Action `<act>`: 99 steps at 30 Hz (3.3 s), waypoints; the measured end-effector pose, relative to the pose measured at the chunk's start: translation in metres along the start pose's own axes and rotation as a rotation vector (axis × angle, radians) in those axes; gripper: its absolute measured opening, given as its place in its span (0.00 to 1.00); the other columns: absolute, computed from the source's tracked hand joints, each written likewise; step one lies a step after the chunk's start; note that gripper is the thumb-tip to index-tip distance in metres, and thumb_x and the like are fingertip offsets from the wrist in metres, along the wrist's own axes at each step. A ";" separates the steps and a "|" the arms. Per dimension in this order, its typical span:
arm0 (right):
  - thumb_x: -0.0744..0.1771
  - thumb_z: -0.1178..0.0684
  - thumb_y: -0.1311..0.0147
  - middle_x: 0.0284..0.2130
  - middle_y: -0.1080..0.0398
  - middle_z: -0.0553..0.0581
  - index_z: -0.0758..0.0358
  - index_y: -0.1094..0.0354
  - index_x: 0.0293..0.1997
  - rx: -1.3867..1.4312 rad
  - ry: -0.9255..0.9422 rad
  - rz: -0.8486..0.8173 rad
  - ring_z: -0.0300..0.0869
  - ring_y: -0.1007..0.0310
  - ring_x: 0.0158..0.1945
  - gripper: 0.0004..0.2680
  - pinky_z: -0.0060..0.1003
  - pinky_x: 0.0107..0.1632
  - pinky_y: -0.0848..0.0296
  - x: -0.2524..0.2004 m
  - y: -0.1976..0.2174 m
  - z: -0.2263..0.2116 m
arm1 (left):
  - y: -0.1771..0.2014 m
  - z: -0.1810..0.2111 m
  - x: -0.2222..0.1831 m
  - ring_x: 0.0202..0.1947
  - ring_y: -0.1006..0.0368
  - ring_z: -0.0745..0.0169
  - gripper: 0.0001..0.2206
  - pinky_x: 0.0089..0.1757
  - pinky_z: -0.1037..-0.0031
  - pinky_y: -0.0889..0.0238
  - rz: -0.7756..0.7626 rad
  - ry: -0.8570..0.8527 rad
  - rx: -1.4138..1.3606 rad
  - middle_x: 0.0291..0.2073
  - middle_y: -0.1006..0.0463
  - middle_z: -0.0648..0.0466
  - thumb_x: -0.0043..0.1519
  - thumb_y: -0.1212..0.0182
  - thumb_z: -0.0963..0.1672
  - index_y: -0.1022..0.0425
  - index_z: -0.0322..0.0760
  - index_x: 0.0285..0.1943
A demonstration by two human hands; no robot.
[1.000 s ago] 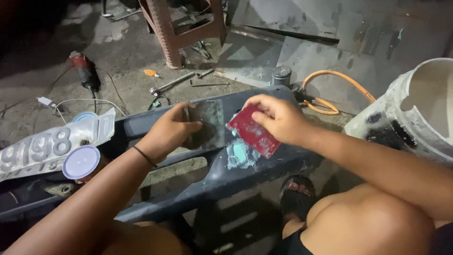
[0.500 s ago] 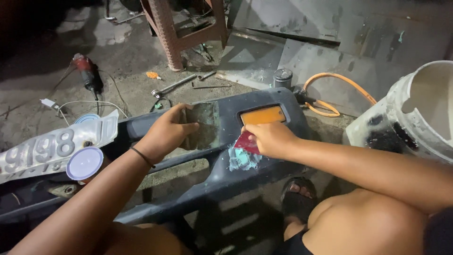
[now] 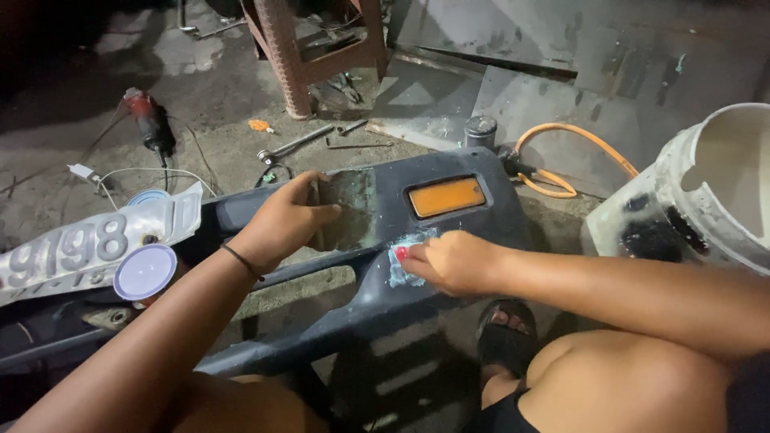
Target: Applying and smoothing body filler on a car bumper part using a plastic spreader
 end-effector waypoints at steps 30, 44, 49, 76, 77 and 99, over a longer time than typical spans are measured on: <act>0.68 0.53 0.53 0.36 0.25 0.48 0.51 0.31 0.49 0.013 -0.109 0.065 0.42 0.26 0.39 0.08 0.36 0.39 0.29 -0.003 -0.032 0.021 | -0.003 0.005 0.005 0.46 0.27 0.44 0.21 0.43 0.53 0.27 -0.013 0.037 -0.116 0.49 0.26 0.38 0.62 0.38 0.41 0.31 0.37 0.66; 0.70 0.52 0.55 0.31 0.24 0.49 0.51 0.30 0.44 0.214 -0.105 0.042 0.43 0.27 0.35 0.06 0.38 0.40 0.27 -0.010 -0.015 0.005 | 0.005 -0.003 0.013 0.47 0.24 0.44 0.16 0.45 0.51 0.26 -0.015 -0.036 -0.088 0.48 0.23 0.38 0.62 0.38 0.42 0.27 0.38 0.60; 0.69 0.54 0.57 0.29 0.25 0.50 0.54 0.29 0.43 0.254 -0.076 -0.003 0.44 0.27 0.34 0.07 0.39 0.38 0.26 -0.015 -0.010 0.006 | 0.007 -0.002 0.006 0.45 0.24 0.43 0.17 0.44 0.51 0.26 -0.044 -0.054 -0.081 0.47 0.23 0.36 0.64 0.40 0.41 0.28 0.36 0.62; 0.65 0.59 0.57 0.27 0.29 0.49 0.55 0.30 0.38 0.119 -0.072 0.093 0.43 0.30 0.35 0.07 0.40 0.39 0.29 0.012 -0.018 0.023 | 0.003 -0.005 0.020 0.45 0.24 0.41 0.18 0.43 0.51 0.23 -0.037 0.025 -0.108 0.51 0.25 0.34 0.64 0.40 0.42 0.30 0.34 0.63; 0.66 0.59 0.57 0.25 0.31 0.49 0.55 0.30 0.36 0.102 -0.062 0.105 0.44 0.32 0.33 0.07 0.40 0.38 0.30 0.014 -0.011 0.021 | 0.003 -0.004 0.021 0.46 0.24 0.41 0.18 0.43 0.50 0.23 -0.040 0.013 -0.092 0.52 0.26 0.34 0.64 0.40 0.42 0.30 0.34 0.63; 0.70 0.53 0.65 0.31 0.28 0.45 0.48 0.30 0.40 0.216 -0.069 -0.020 0.42 0.32 0.36 0.11 0.38 0.40 0.33 -0.034 -0.024 0.017 | -0.004 0.010 0.020 0.42 0.25 0.46 0.16 0.44 0.52 0.28 -0.088 -0.014 -0.113 0.46 0.24 0.36 0.64 0.42 0.42 0.29 0.34 0.61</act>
Point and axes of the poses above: each hand's wrist, its own x-axis towards the middle knuckle, its own y-axis out of the back of the hand, z = x × y, the point moved 4 cm from there along x, towards the middle knuckle
